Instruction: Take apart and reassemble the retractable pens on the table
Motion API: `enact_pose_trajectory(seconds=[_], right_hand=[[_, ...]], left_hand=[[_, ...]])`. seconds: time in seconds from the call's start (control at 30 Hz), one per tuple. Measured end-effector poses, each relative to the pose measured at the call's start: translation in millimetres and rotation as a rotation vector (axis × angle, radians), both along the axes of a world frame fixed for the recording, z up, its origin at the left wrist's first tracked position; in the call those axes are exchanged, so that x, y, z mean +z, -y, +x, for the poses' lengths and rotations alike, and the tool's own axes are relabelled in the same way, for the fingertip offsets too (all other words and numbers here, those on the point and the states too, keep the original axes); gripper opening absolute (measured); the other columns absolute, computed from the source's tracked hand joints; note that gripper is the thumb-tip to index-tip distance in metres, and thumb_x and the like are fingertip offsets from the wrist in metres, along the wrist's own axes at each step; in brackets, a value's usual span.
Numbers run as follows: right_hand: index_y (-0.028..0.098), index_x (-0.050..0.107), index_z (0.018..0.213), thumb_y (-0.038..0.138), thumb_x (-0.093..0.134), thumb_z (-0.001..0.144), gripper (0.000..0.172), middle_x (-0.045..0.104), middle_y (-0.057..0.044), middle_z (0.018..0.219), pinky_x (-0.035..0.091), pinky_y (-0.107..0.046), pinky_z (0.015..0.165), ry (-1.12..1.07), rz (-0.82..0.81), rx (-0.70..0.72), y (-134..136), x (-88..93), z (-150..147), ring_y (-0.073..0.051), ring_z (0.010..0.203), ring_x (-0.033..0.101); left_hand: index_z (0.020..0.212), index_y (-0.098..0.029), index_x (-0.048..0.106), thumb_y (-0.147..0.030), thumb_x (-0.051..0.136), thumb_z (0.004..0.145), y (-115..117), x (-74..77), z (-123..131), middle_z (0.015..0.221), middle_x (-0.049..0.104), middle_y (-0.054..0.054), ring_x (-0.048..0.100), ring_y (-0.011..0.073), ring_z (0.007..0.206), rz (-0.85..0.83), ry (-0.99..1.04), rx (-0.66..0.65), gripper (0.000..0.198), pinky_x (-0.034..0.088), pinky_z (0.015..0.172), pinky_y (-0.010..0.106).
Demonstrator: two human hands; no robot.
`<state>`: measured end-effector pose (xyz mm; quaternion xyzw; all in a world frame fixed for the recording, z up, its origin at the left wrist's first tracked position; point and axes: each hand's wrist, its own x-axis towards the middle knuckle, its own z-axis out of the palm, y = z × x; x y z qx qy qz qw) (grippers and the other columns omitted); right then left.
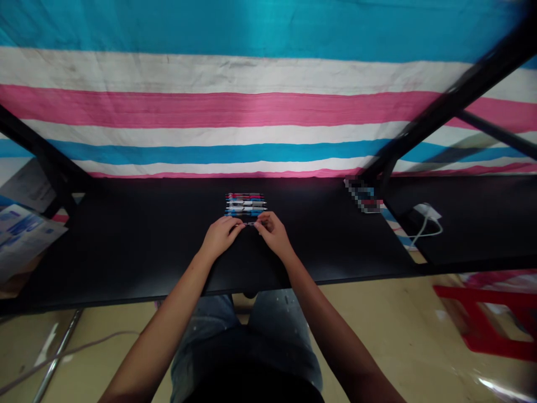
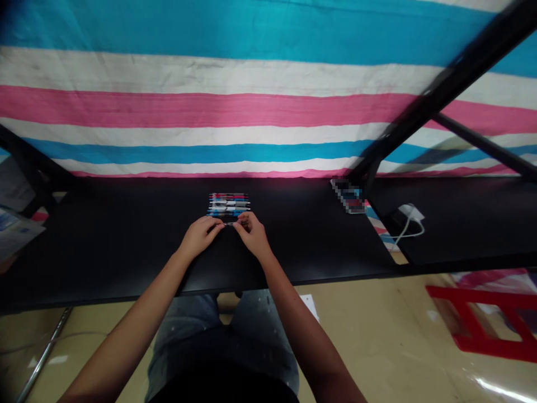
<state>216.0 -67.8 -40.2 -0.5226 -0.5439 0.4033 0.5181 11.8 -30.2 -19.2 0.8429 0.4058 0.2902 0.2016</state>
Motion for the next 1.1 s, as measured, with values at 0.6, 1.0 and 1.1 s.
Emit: enact_pose_trajectory(seconds=[0.6, 1.0, 1.1], right_hand=[[0.021, 0.065, 0.094, 0.042, 0.073, 0.079, 0.027, 0.058, 0.003, 0.068, 0.046, -0.029, 0.063, -0.202, -0.065, -0.049, 0, 7.5, 5, -0.014, 0.063, 0.056], [0.024, 0.056, 0.085, 0.047, 0.079, 0.073, 0.035, 0.059, 0.002, 0.077, 0.045, -0.027, 0.059, -0.617, -0.064, -0.216, -7, 9.1, 16, -0.011, 0.061, 0.051], [0.025, 0.052, 0.084, 0.051, 0.076, 0.076, 0.036, 0.064, 0.000, 0.084, 0.050, -0.029, 0.066, -0.682, -0.076, -0.271, -8, 10.1, 23, -0.014, 0.070, 0.059]], left_hand=[[0.133, -0.026, 0.065, -0.026, 0.048, 0.104, -1, -1.1, -1, 0.096, 0.070, 0.007, 0.063, 0.0223, 0.093, 0.098, -0.152, -0.076, 0.034, 0.044, 0.084, 0.036], [0.129, -0.024, 0.066, -0.020, 0.044, 0.103, 1, 0.8, 0, 0.105, 0.068, 0.009, 0.064, 0.0226, 0.093, 0.065, -0.154, -0.043, 0.034, 0.048, 0.085, 0.035], [0.128, -0.023, 0.066, -0.019, 0.043, 0.102, 1, 2.6, 0, 0.105, 0.067, 0.009, 0.064, 0.0229, 0.093, 0.063, -0.147, -0.036, 0.034, 0.049, 0.086, 0.036]])
